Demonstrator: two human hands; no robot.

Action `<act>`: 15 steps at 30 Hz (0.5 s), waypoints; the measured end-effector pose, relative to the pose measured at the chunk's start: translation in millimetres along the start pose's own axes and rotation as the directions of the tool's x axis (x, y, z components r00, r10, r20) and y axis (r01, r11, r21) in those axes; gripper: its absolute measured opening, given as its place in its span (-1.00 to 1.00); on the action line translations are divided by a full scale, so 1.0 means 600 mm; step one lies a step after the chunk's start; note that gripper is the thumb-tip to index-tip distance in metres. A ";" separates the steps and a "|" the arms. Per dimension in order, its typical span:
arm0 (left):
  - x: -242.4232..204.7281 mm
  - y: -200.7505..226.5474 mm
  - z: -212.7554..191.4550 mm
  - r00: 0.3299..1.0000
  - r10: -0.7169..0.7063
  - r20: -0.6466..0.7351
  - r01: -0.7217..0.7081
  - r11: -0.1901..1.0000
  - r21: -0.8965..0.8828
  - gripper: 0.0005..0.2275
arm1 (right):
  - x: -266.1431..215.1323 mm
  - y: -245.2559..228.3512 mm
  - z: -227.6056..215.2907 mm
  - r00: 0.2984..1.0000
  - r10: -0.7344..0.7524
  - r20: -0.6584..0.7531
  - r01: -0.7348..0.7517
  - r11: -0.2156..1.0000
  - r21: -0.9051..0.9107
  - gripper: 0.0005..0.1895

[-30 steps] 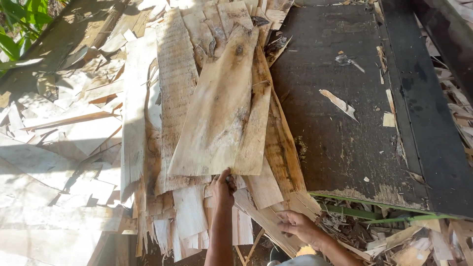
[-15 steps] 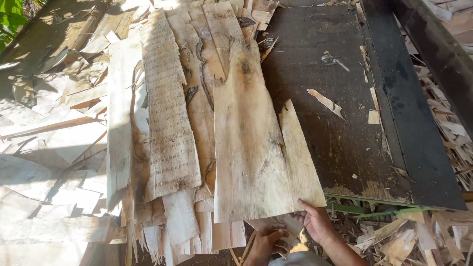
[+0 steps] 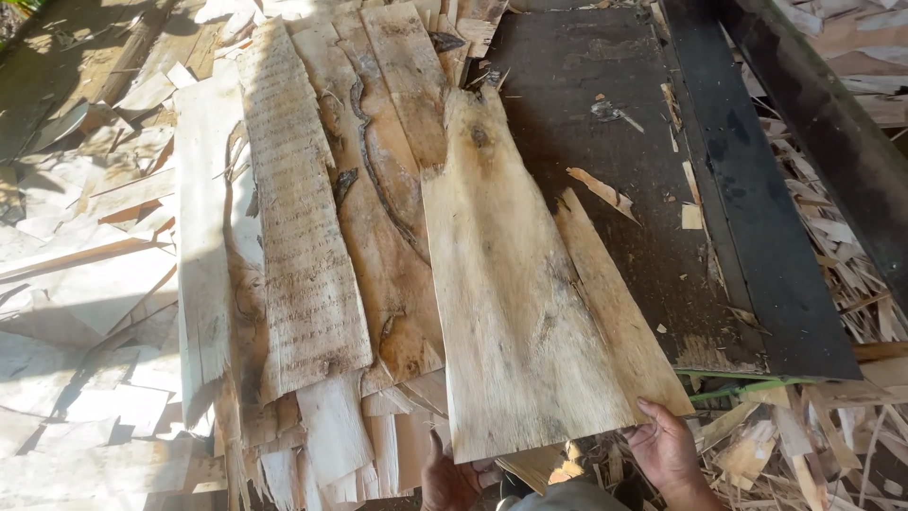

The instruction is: The person uses a two-person crosscut saw to cut a piece of wood on a workbench. They repeatedly pull the saw back and forth to slice through the wood, then lift the cut piece and place it on a pile of other cut wood pieces.

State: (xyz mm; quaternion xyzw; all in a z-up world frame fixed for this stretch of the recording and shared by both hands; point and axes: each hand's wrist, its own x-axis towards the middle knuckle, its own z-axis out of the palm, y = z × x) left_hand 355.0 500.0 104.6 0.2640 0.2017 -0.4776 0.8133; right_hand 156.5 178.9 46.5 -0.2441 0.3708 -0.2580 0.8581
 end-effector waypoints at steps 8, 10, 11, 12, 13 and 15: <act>0.103 0.013 -0.023 0.994 -0.100 -0.039 0.107 0.889 0.445 -0.44 | -0.005 -0.026 -0.014 0.984 -0.121 -0.128 0.077 0.949 -0.305 -0.62; 0.132 -0.009 -0.014 0.998 -0.018 -0.057 0.049 0.800 0.598 -0.52 | -0.011 -0.047 -0.011 0.982 -0.175 -0.068 0.143 0.932 -0.332 -0.55; 0.136 -0.027 0.000 0.999 -0.017 -0.041 0.038 0.792 0.610 -0.52 | -0.011 -0.063 -0.019 0.980 -0.191 -0.063 0.161 0.934 -0.320 -0.55; 0.139 -0.049 0.013 0.996 0.058 -0.070 -0.003 0.794 0.608 -0.56 | -0.013 -0.080 -0.031 0.980 -0.191 -0.049 0.168 0.940 -0.297 -0.54; 0.144 -0.073 0.025 0.987 0.131 -0.098 -0.045 0.793 0.608 -0.60 | -0.014 -0.098 -0.045 0.981 -0.192 -0.036 0.175 0.945 -0.275 -0.53; 0.130 -0.125 0.065 0.988 0.121 -0.100 -0.035 0.789 0.613 -0.60 | -0.028 -0.132 -0.096 0.982 -0.189 -0.029 0.181 0.967 -0.178 -0.54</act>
